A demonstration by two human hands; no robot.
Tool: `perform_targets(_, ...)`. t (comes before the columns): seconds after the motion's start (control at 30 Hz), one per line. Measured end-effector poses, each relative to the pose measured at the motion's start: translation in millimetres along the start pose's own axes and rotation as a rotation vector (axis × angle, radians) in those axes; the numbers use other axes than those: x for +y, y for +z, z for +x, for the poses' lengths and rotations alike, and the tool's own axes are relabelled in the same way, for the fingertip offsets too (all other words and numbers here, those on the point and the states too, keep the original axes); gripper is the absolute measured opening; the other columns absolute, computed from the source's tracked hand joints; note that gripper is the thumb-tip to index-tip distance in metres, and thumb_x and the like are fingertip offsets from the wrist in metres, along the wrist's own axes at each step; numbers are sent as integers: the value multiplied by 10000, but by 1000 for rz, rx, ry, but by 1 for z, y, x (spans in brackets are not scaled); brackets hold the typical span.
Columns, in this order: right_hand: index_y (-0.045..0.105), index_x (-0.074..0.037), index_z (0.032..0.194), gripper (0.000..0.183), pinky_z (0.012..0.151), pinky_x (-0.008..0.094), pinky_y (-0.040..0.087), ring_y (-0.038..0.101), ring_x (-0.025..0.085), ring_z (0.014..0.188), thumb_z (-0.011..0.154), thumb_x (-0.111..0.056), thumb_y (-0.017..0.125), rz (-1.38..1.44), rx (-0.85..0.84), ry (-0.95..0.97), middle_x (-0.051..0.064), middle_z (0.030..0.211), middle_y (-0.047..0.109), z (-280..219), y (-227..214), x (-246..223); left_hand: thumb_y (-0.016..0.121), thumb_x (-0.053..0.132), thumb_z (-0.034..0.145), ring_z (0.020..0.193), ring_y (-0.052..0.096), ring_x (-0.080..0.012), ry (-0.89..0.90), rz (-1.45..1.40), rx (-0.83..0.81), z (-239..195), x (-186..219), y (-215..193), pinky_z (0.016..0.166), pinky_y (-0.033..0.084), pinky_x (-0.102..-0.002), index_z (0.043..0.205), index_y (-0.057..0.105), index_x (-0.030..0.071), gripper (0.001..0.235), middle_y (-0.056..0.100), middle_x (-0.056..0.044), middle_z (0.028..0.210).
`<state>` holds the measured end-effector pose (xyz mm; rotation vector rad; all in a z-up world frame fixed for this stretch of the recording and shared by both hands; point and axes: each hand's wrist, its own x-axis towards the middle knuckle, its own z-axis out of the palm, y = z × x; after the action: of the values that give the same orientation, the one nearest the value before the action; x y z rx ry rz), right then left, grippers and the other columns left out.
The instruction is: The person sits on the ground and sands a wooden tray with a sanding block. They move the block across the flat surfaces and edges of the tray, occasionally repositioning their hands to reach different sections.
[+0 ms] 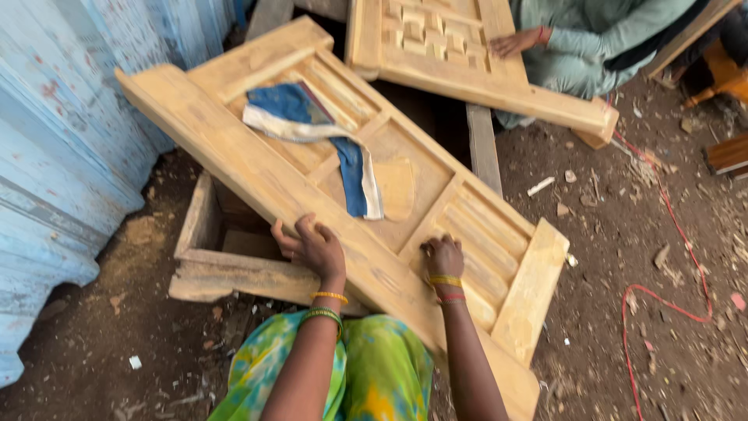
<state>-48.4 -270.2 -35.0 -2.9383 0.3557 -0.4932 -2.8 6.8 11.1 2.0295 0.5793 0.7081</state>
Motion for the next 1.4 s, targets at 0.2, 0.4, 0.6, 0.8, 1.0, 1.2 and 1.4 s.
perform_targets(0.2,807,-175,945,118,771,474,529,639,384,845,871,-193,717,38,-57,97,158,881,664,-67,-45,92,651,120,923,1332,352,-466,-93,13,-38,-6,-5,4,965,370,-609,1166,610,238,274,230,-147,1588)
perform_targets(0.4,789,-94,916,132,782,494,552,669,396,829,865,-205,739,-233,-34,262,186,925,695,-92,-63,138,645,117,930,1341,337,-468,-117,-2,-83,-3,-3,7,972,364,-605,1168,599,232,268,197,-153,1602)
perform_targets(0.6,775,-94,877,158,768,490,536,621,380,850,863,-245,732,-23,100,59,164,885,661,-35,9,36,656,120,916,1320,363,-455,-127,33,-80,-3,-5,7,953,378,-608,1157,601,241,276,207,-149,1595)
perform_targets(0.8,770,-133,915,88,797,430,509,560,334,936,884,-161,692,6,30,-96,83,935,626,-14,13,22,673,125,906,1334,373,-455,-113,28,-51,-3,-6,7,948,393,-601,1153,606,256,287,221,-138,1592)
perform_targets(1.0,798,-178,958,141,848,398,511,572,330,933,837,-157,729,-190,-219,80,70,938,666,-79,-70,138,663,127,921,1328,364,-434,-129,56,-101,-1,-10,8,932,390,-582,1166,612,243,276,191,-145,1584)
perform_targets(1.2,789,-122,943,162,905,400,549,680,327,1017,864,-126,649,-466,-345,220,115,1073,713,-91,-50,140,661,152,941,1308,382,-415,-119,75,-117,0,-9,7,957,391,-579,1176,603,232,255,174,-139,1592)
perform_targets(1.4,767,-118,909,193,882,433,574,661,319,1063,960,-221,612,-262,-146,164,99,1074,709,-67,-8,89,662,155,936,1309,381,-425,-100,78,-91,-1,-7,6,967,385,-582,1179,600,221,259,172,-138,1589)
